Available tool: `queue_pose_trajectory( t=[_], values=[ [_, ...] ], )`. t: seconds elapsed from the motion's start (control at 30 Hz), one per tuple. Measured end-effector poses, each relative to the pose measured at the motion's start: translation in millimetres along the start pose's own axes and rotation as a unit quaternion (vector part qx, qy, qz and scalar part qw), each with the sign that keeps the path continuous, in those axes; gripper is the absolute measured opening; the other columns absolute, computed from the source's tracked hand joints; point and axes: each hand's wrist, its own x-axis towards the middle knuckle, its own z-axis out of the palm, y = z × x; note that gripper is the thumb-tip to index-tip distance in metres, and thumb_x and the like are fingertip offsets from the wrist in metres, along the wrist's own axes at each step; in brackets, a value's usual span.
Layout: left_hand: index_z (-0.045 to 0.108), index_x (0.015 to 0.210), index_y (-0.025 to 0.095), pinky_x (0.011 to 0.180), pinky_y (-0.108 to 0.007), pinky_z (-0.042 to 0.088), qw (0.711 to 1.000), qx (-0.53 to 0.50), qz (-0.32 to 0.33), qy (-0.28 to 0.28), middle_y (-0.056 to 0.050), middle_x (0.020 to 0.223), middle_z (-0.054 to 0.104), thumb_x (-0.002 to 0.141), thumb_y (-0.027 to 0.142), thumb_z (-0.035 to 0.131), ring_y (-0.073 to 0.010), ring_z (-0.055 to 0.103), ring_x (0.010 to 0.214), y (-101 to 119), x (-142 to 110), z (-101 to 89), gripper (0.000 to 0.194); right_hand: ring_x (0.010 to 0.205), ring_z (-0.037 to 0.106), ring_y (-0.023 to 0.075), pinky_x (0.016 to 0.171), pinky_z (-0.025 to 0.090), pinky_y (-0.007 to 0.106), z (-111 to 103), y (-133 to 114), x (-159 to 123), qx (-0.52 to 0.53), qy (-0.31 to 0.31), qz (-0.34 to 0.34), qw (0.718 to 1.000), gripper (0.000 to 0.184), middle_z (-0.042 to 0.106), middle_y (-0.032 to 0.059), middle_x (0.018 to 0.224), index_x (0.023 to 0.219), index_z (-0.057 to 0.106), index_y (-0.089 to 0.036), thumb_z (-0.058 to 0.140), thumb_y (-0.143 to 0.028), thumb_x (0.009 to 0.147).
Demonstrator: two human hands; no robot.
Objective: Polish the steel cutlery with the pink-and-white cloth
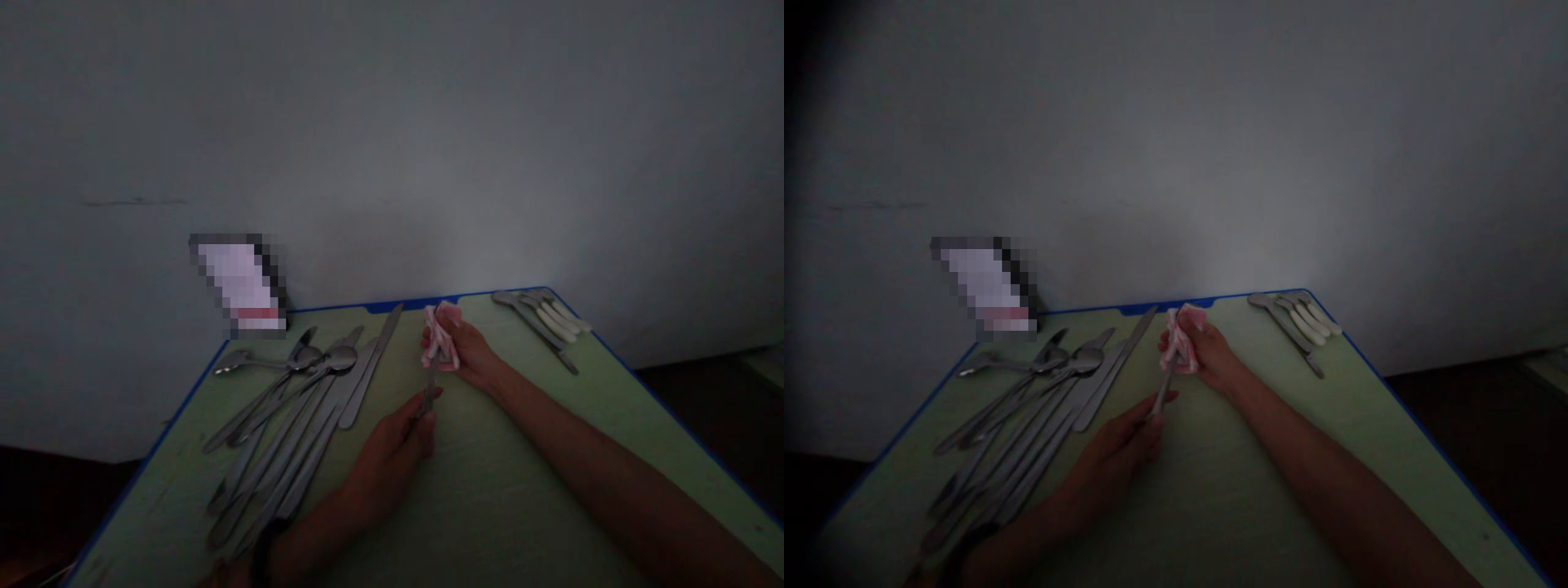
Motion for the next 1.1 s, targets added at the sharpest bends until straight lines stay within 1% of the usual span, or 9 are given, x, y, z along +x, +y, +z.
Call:
queue_pose_trajectory(
  t=[0.13,0.23,0.3,0.47,0.6,0.7,0.83,1.0,1.1],
  values=[
    [0.042,0.134,0.016,0.054,-0.022,0.034,1.0,0.007,-0.007,0.005,0.004,0.063,0.042,0.091,0.041,0.036,-0.0122,0.042,0.058,-0.1,2.5,-1.8,0.049,0.054,0.06,0.0128,0.05,0.053,0.027,2.0,3.9,2.6,-0.009,0.024,-0.017,1.0,0.035,0.065,0.0025,0.067,0.079,0.059,-0.016,0.063,-0.05,0.073],
    [0.043,0.133,0.017,0.053,-0.022,0.034,1.0,0.004,-0.005,-0.001,0.004,0.063,0.042,0.091,0.041,0.036,-0.0121,0.042,0.058,1.2,2.8,-2.2,0.049,0.056,0.061,0.0135,0.05,0.052,0.027,5.2,2.8,3.0,0.029,0.077,-0.04,0.996,0.034,0.066,0.0016,0.069,0.084,0.06,-0.018,0.059,-0.052,0.076],
    [0.042,0.133,0.017,0.054,-0.022,0.034,1.0,0.006,-0.001,-0.01,0.004,0.064,0.043,0.092,0.041,0.036,-0.012,0.042,0.059,1.9,1.9,-2.1,0.049,0.058,0.062,0.0147,0.052,0.053,0.028,7.3,-0.1,1.6,0.062,0.091,-0.039,0.993,0.034,0.067,0.0011,0.069,0.086,0.06,-0.02,0.053,-0.053,0.079],
    [0.042,0.134,0.016,0.057,-0.023,0.035,1.0,0.015,0.006,-0.016,0.003,0.067,0.045,0.092,0.04,0.037,-0.0119,0.043,0.061,2.8,-0.3,-1.7,0.049,0.058,0.063,0.017,0.052,0.052,0.03,8.3,-3.9,-0.8,0.083,0.063,-0.031,0.994,0.04,0.068,0.0036,0.069,0.087,0.062,-0.019,0.043,-0.054,0.081],
    [0.04,0.135,0.014,0.057,-0.023,0.035,1.0,0.024,0.003,-0.015,0.003,0.067,0.045,0.092,0.04,0.036,-0.0123,0.043,0.061,3.6,0.0,-1.5,0.051,0.054,0.061,0.0141,0.047,0.051,0.026,6.1,2.0,2.7,0.027,0.091,-0.052,0.994,0.036,0.066,0.0016,0.068,0.085,0.059,-0.019,0.053,-0.054,0.078],
    [0.041,0.134,0.014,0.057,-0.023,0.035,0.999,0.032,0.009,-0.02,0.003,0.067,0.046,0.092,0.041,0.035,-0.0123,0.044,0.061,4.0,0.2,-1.6,0.05,0.049,0.058,0.0123,0.045,0.05,0.026,5.1,5.5,3.9,-0.015,0.083,-0.072,0.994,0.037,0.063,-0.0003,0.065,0.082,0.056,-0.018,0.06,-0.054,0.073],
    [0.043,0.132,0.015,0.058,-0.023,0.035,0.999,0.033,0.02,-0.024,0.002,0.069,0.048,0.092,0.042,0.036,-0.0126,0.044,0.062,2.6,0.2,-2.5,0.049,0.049,0.058,0.0119,0.045,0.051,0.027,6.5,5.2,1.5,-0.027,0.071,-0.076,0.994,0.037,0.061,-0.0028,0.064,0.083,0.055,-0.019,0.063,-0.054,0.071],
    [0.043,0.132,0.015,0.057,-0.023,0.036,0.999,0.027,0.024,0.01,0.002,0.068,0.047,0.092,0.039,0.037,-0.0132,0.045,0.062,-1.8,1.3,-1.7,0.048,0.053,0.061,0.013,0.049,0.052,0.026,8.6,3.0,-1.9,-0.066,0.041,-0.024,0.997,0.041,0.064,0.0009,0.065,0.079,0.058,-0.016,0.061,-0.057,0.072],
    [0.043,0.132,0.015,0.056,-0.023,0.036,0.999,0.018,0.025,0.015,0.002,0.067,0.047,0.091,0.039,0.037,-0.0132,0.045,0.061,-2.3,2.3,-0.8,0.047,0.055,0.062,0.0143,0.051,0.052,0.027,8.9,2.2,-3.5,-0.073,0.028,-0.009,0.997,0.042,0.065,0.003,0.065,0.076,0.059,-0.014,0.061,-0.056,0.073]
  ],
)
